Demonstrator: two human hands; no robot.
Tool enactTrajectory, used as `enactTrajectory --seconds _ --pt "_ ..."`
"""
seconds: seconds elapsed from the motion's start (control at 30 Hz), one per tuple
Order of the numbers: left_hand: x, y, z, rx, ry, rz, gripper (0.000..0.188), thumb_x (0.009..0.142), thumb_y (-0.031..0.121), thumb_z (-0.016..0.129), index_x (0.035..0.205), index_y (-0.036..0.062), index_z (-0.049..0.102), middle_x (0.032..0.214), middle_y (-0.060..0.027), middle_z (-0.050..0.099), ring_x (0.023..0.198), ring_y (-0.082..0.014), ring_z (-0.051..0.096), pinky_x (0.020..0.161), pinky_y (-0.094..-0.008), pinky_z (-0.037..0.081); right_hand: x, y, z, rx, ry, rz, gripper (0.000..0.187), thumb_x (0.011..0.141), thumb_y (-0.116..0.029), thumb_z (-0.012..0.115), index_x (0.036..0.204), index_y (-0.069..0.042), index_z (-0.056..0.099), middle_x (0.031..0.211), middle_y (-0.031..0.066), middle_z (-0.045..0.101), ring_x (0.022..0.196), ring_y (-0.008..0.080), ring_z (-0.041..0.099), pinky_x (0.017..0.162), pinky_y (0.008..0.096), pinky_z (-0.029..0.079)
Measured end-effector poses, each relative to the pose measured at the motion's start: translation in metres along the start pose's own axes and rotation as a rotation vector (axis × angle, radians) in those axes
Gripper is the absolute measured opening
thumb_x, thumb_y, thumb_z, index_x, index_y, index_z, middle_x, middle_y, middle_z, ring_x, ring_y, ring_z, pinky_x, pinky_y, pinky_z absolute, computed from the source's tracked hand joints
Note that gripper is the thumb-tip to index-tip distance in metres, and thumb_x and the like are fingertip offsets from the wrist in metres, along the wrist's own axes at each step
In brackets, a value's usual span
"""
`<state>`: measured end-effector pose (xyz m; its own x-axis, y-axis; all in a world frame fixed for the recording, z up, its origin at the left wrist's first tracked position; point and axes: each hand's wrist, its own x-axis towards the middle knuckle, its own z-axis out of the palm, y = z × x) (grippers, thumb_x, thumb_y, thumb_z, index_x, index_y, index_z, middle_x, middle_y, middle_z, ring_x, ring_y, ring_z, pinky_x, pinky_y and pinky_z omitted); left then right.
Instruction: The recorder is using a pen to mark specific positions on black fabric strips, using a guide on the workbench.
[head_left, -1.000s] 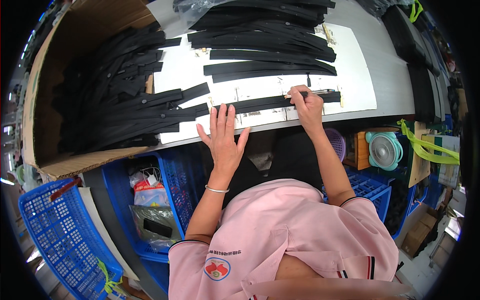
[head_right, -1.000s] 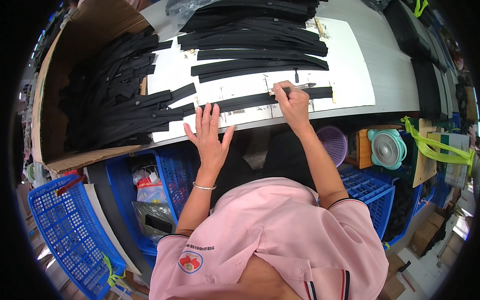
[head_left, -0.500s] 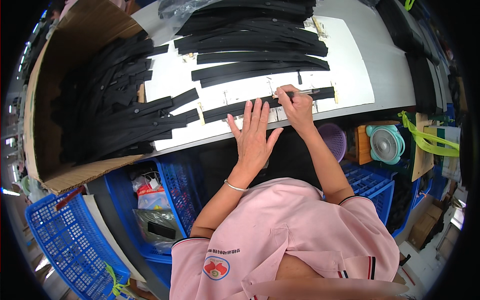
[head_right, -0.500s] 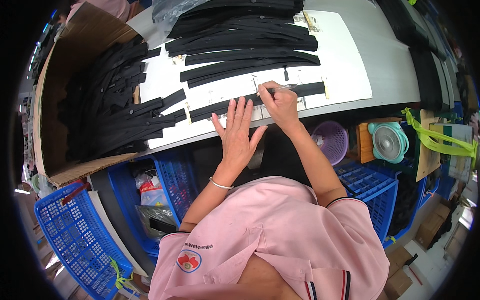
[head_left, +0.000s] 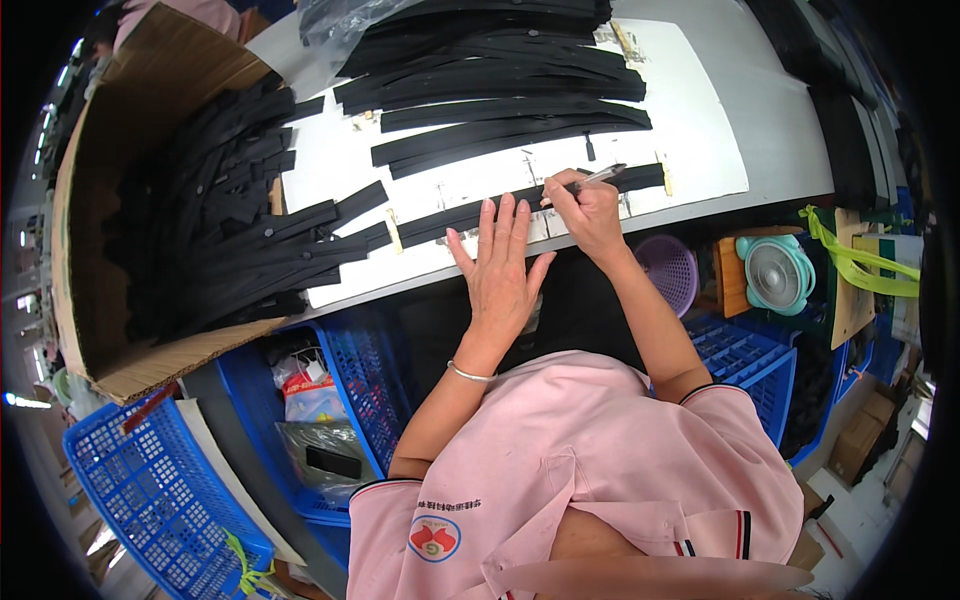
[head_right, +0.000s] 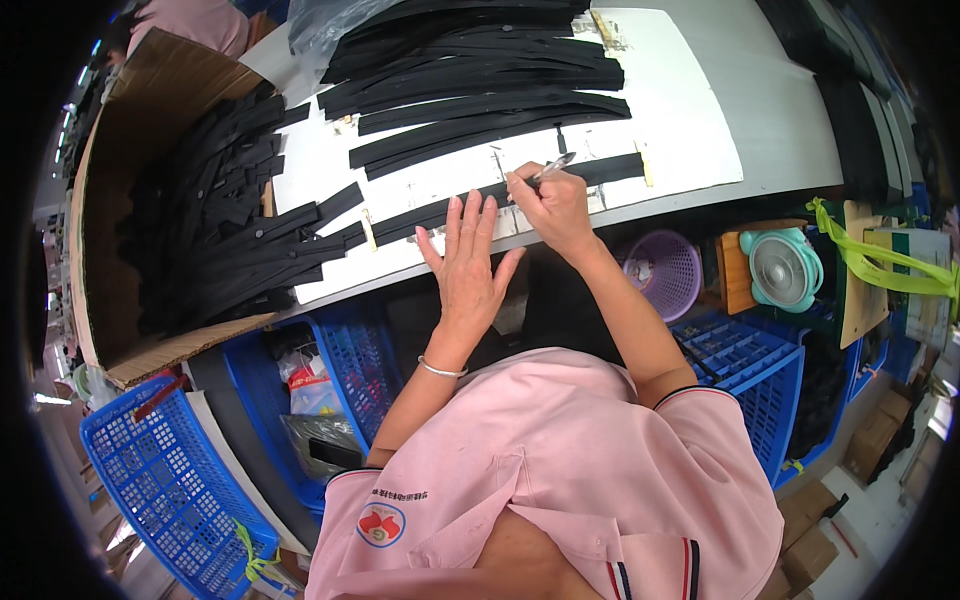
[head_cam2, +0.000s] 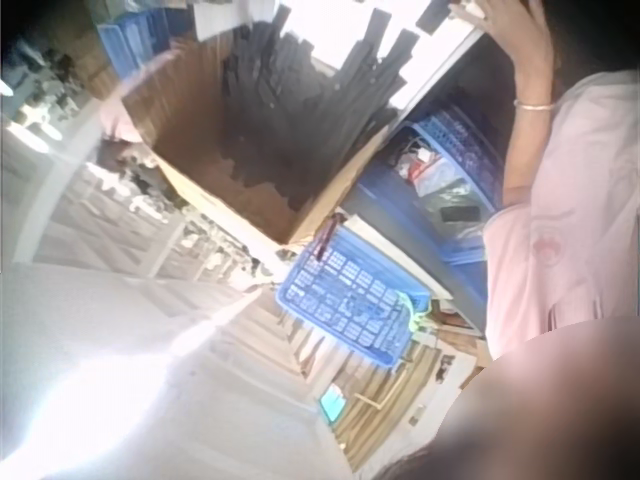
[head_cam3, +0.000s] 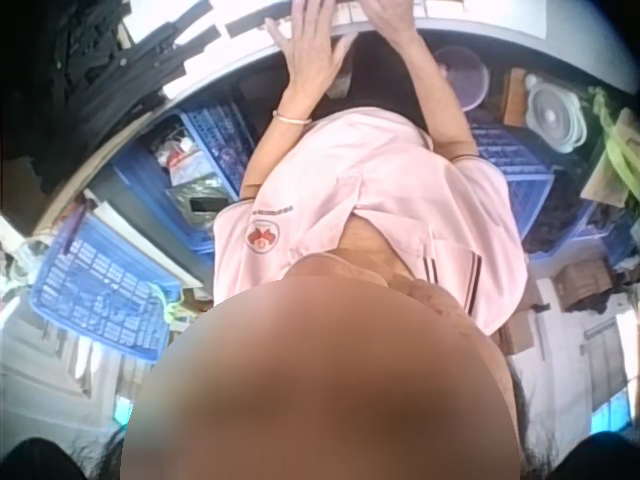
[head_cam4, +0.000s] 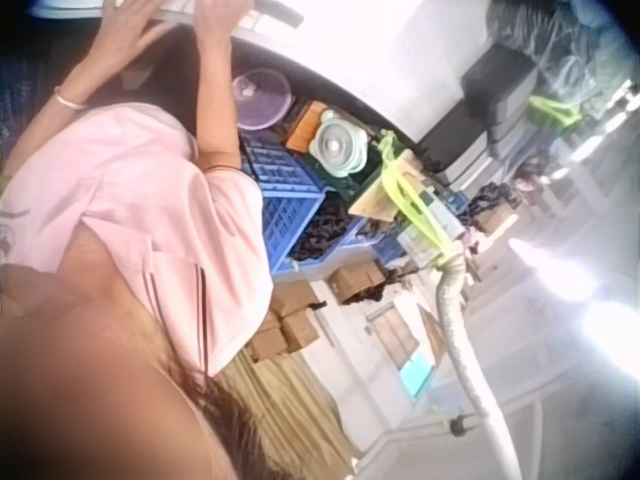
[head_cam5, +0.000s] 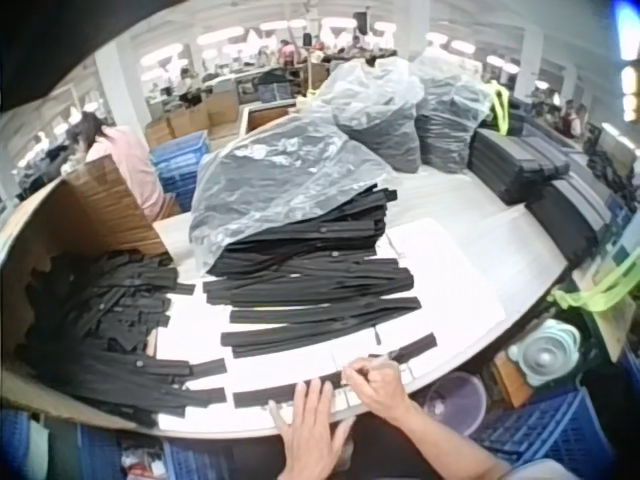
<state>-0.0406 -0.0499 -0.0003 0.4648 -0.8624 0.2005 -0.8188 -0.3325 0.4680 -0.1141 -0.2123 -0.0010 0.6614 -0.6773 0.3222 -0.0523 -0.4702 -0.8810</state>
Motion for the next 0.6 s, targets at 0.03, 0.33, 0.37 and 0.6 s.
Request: enactTrajectory --seconds 0.03,0.33,0.37,0.6 --pt "0.0 0.0 0.0 0.001 -0.001 0.002 0.076 0.092 0.037 0.075 0.154 0.0079 0.045 0.162 -0.0116 0.041 0.155 -0.0304 0.028 0.121 -0.064 0.002 0.0 0.001 -0.001 0.0 0.002 0.001 0.02 0.097 -0.006 0.065 0.085 0.009 0.07 0.08 0.0088 0.074 0.063 0.0124 0.065 0.057 0.027 0.049" --pt "0.002 0.001 0.002 0.071 0.004 0.015 0.076 0.091 0.037 0.075 0.154 0.0074 0.045 0.162 -0.0103 0.04 0.154 -0.0299 0.029 0.121 -0.0643 0.002 0.002 0.002 -0.002 -0.141 -0.031 -0.098 0.019 0.091 -0.009 0.067 0.077 0.004 0.069 0.067 0.0081 0.069 0.057 0.016 0.064 0.054 0.0319 0.047" --pt "0.001 0.001 0.001 0.068 0.003 0.031 0.076 0.091 0.037 0.075 0.154 0.0074 0.045 0.162 -0.0103 0.04 0.154 -0.0299 0.029 0.121 -0.0643 0.002 0.001 0.0 -0.005 -0.148 -0.016 -0.097 0.019 0.091 -0.009 0.067 0.077 0.004 0.069 0.067 0.0081 0.069 0.057 0.016 0.064 0.054 0.0319 0.047" --pt "0.0 0.002 0.001 0.081 -0.021 0.004 0.074 0.094 0.037 0.072 0.155 0.0064 0.043 0.164 -0.0103 0.037 0.155 -0.0297 0.027 0.121 -0.0663 0.001 0.002 -0.009 -0.064 0.296 0.22 0.172 0.018 0.097 -0.007 0.061 0.085 0.003 0.07 0.076 0.0042 0.069 0.065 0.0073 0.06 0.06 0.0233 0.047"
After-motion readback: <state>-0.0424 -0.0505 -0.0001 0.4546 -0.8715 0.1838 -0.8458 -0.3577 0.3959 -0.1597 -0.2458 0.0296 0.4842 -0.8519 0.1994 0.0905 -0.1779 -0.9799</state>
